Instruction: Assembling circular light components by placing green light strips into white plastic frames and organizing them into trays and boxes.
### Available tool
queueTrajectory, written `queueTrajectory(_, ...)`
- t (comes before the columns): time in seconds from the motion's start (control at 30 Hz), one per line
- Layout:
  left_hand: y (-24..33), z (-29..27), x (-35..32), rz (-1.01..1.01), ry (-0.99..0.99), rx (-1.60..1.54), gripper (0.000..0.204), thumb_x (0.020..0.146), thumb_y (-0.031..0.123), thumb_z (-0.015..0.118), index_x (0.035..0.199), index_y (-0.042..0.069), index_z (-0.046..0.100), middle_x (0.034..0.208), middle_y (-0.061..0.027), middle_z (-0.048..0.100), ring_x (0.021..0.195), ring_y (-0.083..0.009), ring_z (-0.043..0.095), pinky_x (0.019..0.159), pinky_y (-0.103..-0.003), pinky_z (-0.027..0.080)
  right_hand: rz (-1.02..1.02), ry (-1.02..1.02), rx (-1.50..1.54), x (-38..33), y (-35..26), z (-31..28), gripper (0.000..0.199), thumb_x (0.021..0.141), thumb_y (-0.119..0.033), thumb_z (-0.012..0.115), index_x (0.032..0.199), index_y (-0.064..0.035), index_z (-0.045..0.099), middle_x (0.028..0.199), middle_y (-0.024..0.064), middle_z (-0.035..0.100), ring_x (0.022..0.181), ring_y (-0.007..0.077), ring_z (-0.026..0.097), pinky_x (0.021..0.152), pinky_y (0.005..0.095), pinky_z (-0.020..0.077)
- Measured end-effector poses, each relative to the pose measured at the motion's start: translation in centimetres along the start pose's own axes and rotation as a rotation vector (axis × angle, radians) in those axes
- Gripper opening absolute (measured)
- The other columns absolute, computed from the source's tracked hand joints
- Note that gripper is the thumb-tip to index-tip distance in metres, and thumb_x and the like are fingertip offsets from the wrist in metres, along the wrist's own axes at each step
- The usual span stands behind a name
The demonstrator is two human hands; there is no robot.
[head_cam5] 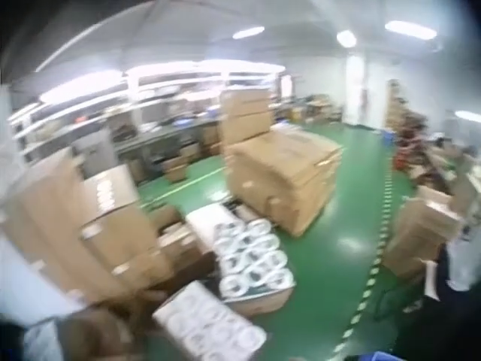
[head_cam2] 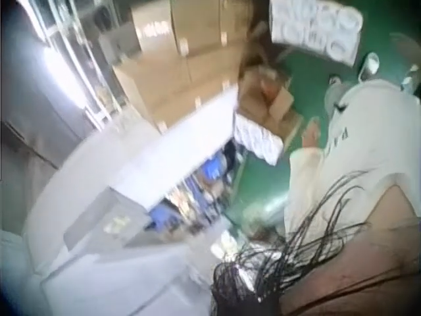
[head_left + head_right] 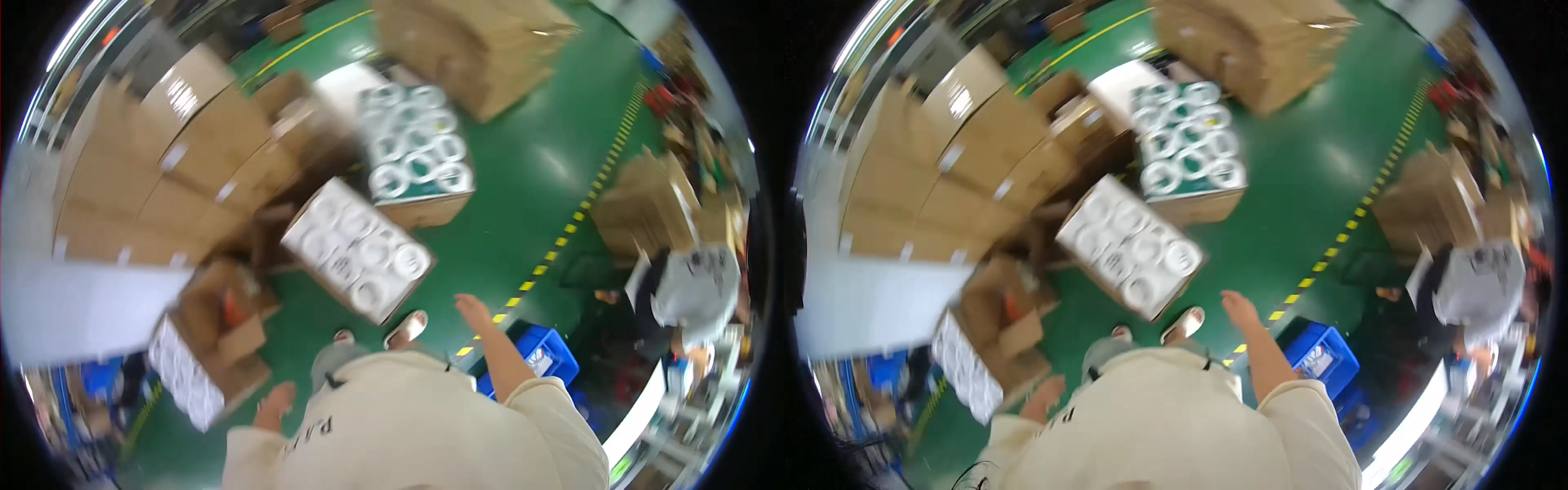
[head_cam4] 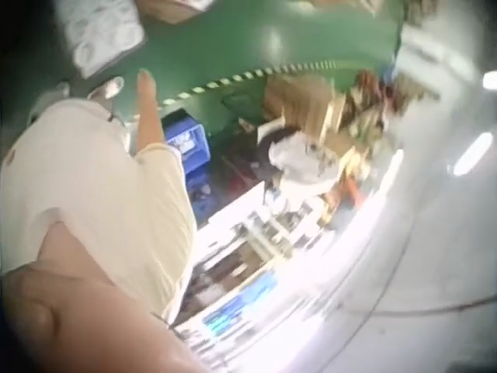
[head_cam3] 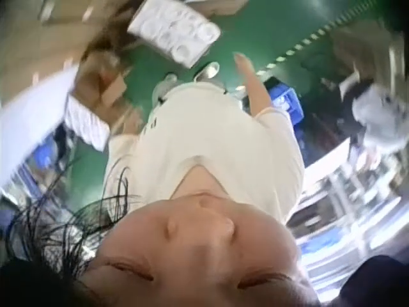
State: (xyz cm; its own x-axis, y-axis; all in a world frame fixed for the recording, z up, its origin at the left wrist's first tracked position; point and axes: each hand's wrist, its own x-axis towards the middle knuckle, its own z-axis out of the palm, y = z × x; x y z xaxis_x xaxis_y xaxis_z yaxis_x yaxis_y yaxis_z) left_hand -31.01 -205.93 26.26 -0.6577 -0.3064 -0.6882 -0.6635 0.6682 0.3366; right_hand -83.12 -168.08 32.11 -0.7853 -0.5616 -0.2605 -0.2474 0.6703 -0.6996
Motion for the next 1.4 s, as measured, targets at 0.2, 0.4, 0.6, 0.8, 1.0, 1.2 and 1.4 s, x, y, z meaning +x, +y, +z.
queueTrajectory(0.2,-14.0,-3.9,-8.9,-0.47,-0.056,-0.572,0.047,0.09,0.028,0.048,0.134,0.013,0.051,0.115,-0.0159,0.063,0.082,-0.026,0.065,0.071,-0.038,0.052,0.179,-0.202,-0.279,-9.3,-7.6,16.3,0.034,0.094,-0.027,0.047,0.12,-0.0089,0.06,0.112,0.0228,0.062,0.105,0.0355,0.06,0.088,0.0377,0.0477)
queueTrajectory(0.4,-30.9,2.0,-17.5,-0.531,0.143,-0.927,0.047,0.089,0.028,0.047,0.133,0.014,0.05,0.117,-0.0158,0.062,0.083,-0.0282,0.065,0.071,-0.039,0.052,0.212,-0.529,-0.576,-20.0,-9.3,29.1,0.039,0.093,-0.035,0.044,0.122,-0.0153,0.059,0.117,0.0171,0.062,0.11,0.0347,0.057,0.095,0.0417,0.0447)
queueTrajectory(0.6,-41.0,7.7,-24.0,-0.444,-0.193,-0.289,0.044,0.088,0.027,0.046,0.129,0.011,0.054,0.126,-0.0165,0.058,0.106,-0.0376,0.06,0.088,-0.044,0.049,-0.207,-0.39,-0.614,-20.3,-17.9,32.4,0.034,0.095,-0.028,0.045,0.122,-0.0128,0.058,0.113,0.0161,0.064,0.101,0.035,0.061,0.087,0.0397,0.048)
queueTrajectory(0.8,-39.7,3.8,-19.2,-0.586,0.08,-0.665,0.041,0.09,0.026,0.047,0.127,0.01,0.056,0.128,-0.0164,0.056,0.114,-0.035,0.056,0.096,-0.039,0.044,0.128,-0.346,-0.31,-20.6,-24.4,33.8,0.034,0.093,-0.028,0.051,0.123,-0.0137,0.059,0.109,0.0137,0.066,0.099,0.0253,0.064,0.084,0.0365,0.0492)
queueTrajectory(1.0,-29.7,-0.7,-9.5,-0.186,0.142,-0.491,0.039,0.091,0.026,0.049,0.127,0.011,0.055,0.12,-0.0153,0.061,0.106,-0.0308,0.06,0.09,-0.037,0.048,0.181,-0.393,-0.233,-21.7,-15.6,30.8,0.035,0.09,-0.03,0.05,0.121,-0.0163,0.061,0.104,0.0154,0.067,0.097,0.0301,0.064,0.087,0.0378,0.0494)
queueTrajectory(1.2,-12.4,-7.0,-4.8,-0.115,0.032,-0.451,0.039,0.091,0.027,0.051,0.128,0.014,0.055,0.116,-0.0166,0.063,0.105,-0.0299,0.061,0.089,-0.037,0.049,0.315,-0.261,-0.29,-24.4,-2.5,22.2,0.035,0.091,-0.029,0.051,0.116,-0.0077,0.063,0.108,0.0164,0.066,0.1,0.0298,0.064,0.087,0.0365,0.0487)
queueTrajectory(1.4,-5.2,-2.5,4.1,-0.032,0.016,-0.398,0.044,0.092,0.028,0.048,0.128,0.004,0.052,0.112,-0.0203,0.063,0.09,-0.0297,0.066,0.078,-0.038,0.052,0.365,-0.24,-0.176,-24.7,7.3,11.2,0.037,0.093,-0.032,0.045,0.119,-0.0123,0.061,0.116,0.0149,0.063,0.108,0.0331,0.059,0.092,0.0409,0.0467)
